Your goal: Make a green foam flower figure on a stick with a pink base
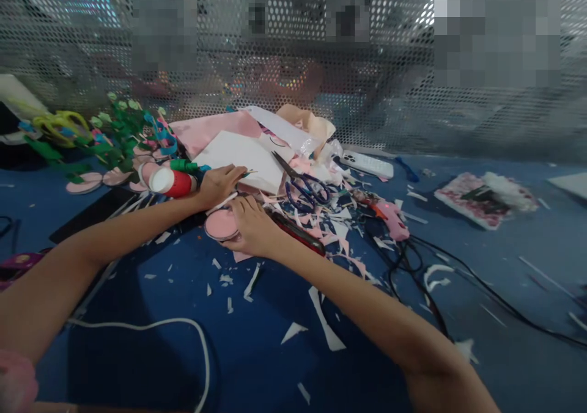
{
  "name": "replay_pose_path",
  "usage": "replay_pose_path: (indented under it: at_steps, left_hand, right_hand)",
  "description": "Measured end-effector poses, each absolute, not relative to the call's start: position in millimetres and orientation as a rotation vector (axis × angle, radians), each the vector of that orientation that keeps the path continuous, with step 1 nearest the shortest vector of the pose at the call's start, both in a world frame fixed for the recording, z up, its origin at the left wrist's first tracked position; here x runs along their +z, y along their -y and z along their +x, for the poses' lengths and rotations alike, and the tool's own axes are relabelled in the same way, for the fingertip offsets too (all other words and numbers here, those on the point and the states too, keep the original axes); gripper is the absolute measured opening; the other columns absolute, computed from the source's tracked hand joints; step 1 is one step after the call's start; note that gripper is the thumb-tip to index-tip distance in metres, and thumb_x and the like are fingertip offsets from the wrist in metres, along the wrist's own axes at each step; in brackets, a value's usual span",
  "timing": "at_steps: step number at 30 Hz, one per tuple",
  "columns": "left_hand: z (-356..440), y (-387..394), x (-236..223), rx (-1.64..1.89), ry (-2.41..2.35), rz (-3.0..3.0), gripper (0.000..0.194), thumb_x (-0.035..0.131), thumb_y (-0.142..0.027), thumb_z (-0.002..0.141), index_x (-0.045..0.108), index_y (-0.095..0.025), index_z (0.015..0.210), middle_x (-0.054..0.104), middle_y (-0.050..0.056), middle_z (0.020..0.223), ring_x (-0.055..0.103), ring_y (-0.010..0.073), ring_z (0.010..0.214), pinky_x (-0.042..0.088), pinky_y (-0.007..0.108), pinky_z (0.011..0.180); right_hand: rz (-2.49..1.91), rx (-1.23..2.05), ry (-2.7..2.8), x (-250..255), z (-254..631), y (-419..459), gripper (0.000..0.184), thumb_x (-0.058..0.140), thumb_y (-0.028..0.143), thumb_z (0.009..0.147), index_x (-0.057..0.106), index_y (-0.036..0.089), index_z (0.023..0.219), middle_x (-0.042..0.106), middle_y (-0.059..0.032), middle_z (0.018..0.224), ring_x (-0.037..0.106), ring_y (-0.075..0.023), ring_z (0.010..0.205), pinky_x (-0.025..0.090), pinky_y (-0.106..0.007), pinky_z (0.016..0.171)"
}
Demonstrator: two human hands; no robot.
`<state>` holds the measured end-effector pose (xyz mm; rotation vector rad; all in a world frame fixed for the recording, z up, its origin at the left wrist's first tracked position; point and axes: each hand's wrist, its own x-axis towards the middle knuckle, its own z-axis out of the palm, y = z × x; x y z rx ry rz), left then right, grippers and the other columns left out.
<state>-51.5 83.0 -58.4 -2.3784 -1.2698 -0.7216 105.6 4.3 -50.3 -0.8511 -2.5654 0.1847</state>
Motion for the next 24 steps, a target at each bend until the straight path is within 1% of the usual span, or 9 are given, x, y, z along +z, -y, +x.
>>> replay_pose_path:
  at_steps: [5,9,12,15,19,24]
  left_hand:
    - [-49.8,-82.2,-57.1,-0.761,1.254,-2.342,0.025,0.036,-0.024,0.093,0.06,-0.016,0.095,0.067,0.006,0.08,0.062,0.0146,0.068,0.038,0.024,0.055]
    - [-49.3,-81.8,-56.0,-0.746,1.252,-2.35,0.026,0.036,-0.026,0.093,0.061,-0.016,0.091,0.067,0.005,0.078,0.062,0.0153,0.068,0.038,0.025,0.054]
    - [-50.4,-82.6,-56.3,-0.737,1.22,-2.368,0.026,0.037,-0.026,0.092,0.062,-0.017,0.092,0.066,0.004,0.076,0.062,0.0155,0.067,0.038,0.026,0.053]
    - [-51.7,-84.0,-58.6,-0.798,1.168,-2.349,0.026,0.039,-0.028,0.092,0.063,-0.018,0.093,0.065,0.004,0.073,0.061,0.0148,0.064,0.037,0.025,0.052]
    - [-52.1,-84.9,-61.3,-0.891,1.052,-2.3,0.023,0.042,-0.025,0.09,0.062,-0.019,0.098,0.064,0.003,0.071,0.06,0.014,0.065,0.04,0.024,0.055]
    - [-50.5,-86.5,-61.3,-0.931,0.958,-2.323,0.019,0.045,-0.021,0.089,0.062,-0.017,0.094,0.061,0.002,0.067,0.056,0.0135,0.064,0.04,0.024,0.057]
  right_hand:
    - [-0.799,0.172,2.557,-44.1,126.5,2.7,0.036,0.059,0.027,0.075,0.048,0.011,0.105,0.056,-0.0141,0.105,0.05,-0.0263,0.102,0.041,-0.043,0.092]
    - [-0.725,-0.118,2.609,-42.5,141.4,10.0,0.022,0.049,0.02,0.083,0.053,0.013,0.103,0.061,-0.0112,0.1,0.052,-0.0246,0.099,0.044,-0.041,0.088]
    - [-0.678,-0.369,2.621,-45.3,151.2,12.9,0.026,0.045,0.013,0.086,0.056,0.012,0.109,0.064,-0.0106,0.102,0.054,-0.0243,0.099,0.045,-0.04,0.085]
    - [-0.66,-0.464,2.616,-51.7,156.9,15.2,0.032,0.042,0.009,0.086,0.056,0.009,0.115,0.065,-0.0107,0.109,0.054,-0.0229,0.102,0.045,-0.039,0.089]
    - [-0.736,-0.371,2.601,-60.9,155.0,19.5,0.038,0.04,0.012,0.086,0.053,0.006,0.122,0.06,-0.0105,0.122,0.051,-0.0216,0.111,0.045,-0.035,0.093]
    - [-0.796,-0.213,2.623,-65.3,150.5,22.4,0.046,0.039,0.02,0.087,0.046,0.007,0.131,0.052,-0.0121,0.132,0.047,-0.0242,0.119,0.044,-0.04,0.097]
